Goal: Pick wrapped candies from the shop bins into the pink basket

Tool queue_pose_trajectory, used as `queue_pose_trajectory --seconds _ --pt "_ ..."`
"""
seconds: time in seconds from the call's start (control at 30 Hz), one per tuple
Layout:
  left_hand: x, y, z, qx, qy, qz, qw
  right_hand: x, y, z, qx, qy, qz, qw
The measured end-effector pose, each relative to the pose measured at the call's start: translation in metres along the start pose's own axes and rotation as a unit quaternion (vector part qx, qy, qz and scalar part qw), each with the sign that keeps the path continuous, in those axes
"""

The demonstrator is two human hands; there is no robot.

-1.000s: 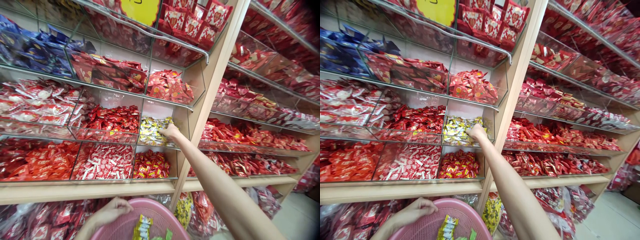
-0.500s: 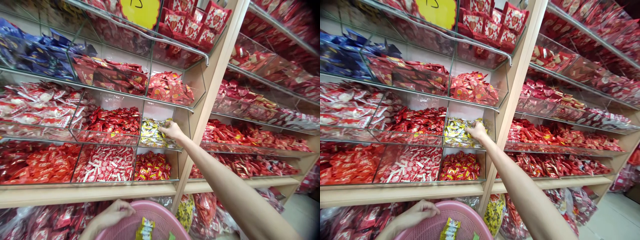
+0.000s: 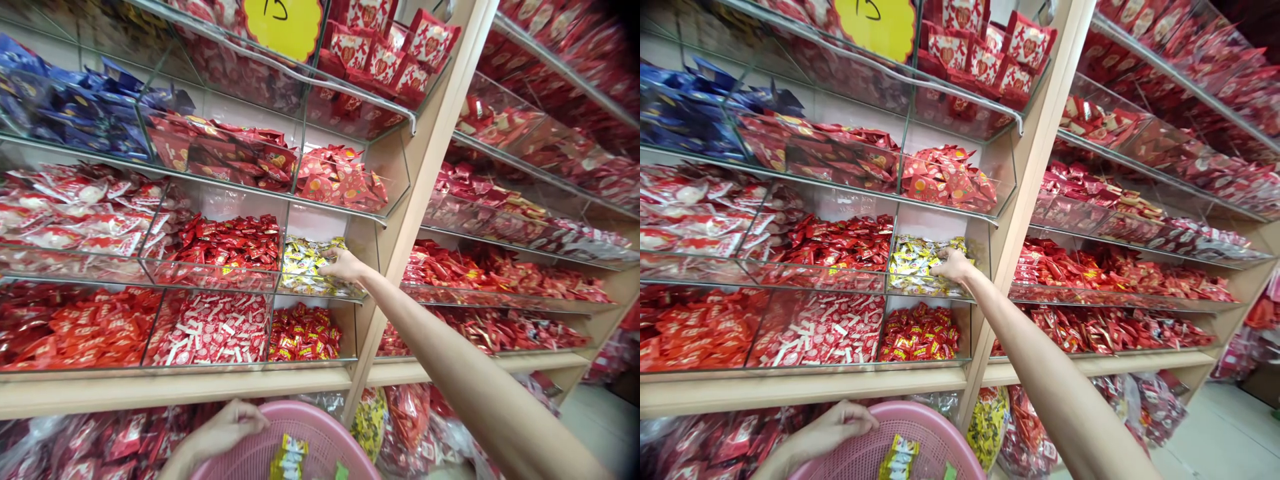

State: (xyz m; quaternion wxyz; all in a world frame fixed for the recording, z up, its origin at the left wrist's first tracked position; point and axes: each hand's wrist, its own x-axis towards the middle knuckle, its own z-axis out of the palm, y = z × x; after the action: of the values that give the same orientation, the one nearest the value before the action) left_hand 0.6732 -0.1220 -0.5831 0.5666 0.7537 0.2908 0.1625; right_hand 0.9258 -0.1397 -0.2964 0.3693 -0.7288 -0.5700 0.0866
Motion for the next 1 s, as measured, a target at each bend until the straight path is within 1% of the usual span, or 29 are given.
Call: queue_pose_trajectory --seconds 0.07,0.13,0.23,0.33,0.43,0.47,0.53,0.63,0.73,0.8,0.87,0.9,1.0 --pt "0.000 0.000 0.001 -0.002 0.000 -0.001 1.000 0.004 -0.001 0.002 0.001 -0.006 -0.005 1.000" --pt "0.001 0.002 0.002 -0.005 -0.003 -0.004 1.000 0.007 -0.002 0.006 0.000 -0.007 0.008 1.000" --pt "0.001 0.002 0.002 -0.007 -0.007 -0.003 1.000 0.010 -0.004 0.008 0.007 0.006 0.019 1.000" --pt "0.001 0.001 0.001 -0.007 -0.007 -0.003 1.000 0.010 -0.001 0.001 0.035 0.010 0.025 0.999" --pt "0.000 -0.001 0.000 -0.004 0.001 -0.013 1.000 0.011 0.006 -0.014 0.038 0.002 0.014 0.999" --pt "0.000 0.000 0.000 -0.002 0.006 -0.017 1.000 0.012 0.008 -0.019 0.018 -0.003 0.004 1.000" --pt "-0.001 0.003 0.001 0.002 0.010 -0.020 1.000 0.014 0.013 -0.027 -0.059 -0.008 -0.015 0.998" --pt "-0.001 0.007 0.002 0.004 0.003 -0.018 1.000 0.016 0.017 -0.033 -0.184 0.021 -0.046 0.982" --pt "0.000 0.007 0.002 0.002 0.001 -0.015 1.000 0.014 0.020 -0.034 -0.223 0.059 -0.107 0.967" --pt "0.000 0.006 0.002 0.006 -0.001 -0.009 1.000 0.011 0.022 -0.035 -0.236 0.063 -0.136 0.960" --pt "0.001 0.004 0.001 0.018 -0.006 -0.004 1.000 0.009 0.024 -0.038 -0.245 0.048 -0.150 0.957" --pt "0.001 0.003 0.001 0.024 -0.008 -0.003 1.000 0.008 0.026 -0.040 -0.240 0.031 -0.159 0.957" --pt "0.000 0.005 0.001 0.032 -0.009 -0.002 0.999 0.008 0.028 -0.042 -0.181 -0.053 -0.194 0.963"
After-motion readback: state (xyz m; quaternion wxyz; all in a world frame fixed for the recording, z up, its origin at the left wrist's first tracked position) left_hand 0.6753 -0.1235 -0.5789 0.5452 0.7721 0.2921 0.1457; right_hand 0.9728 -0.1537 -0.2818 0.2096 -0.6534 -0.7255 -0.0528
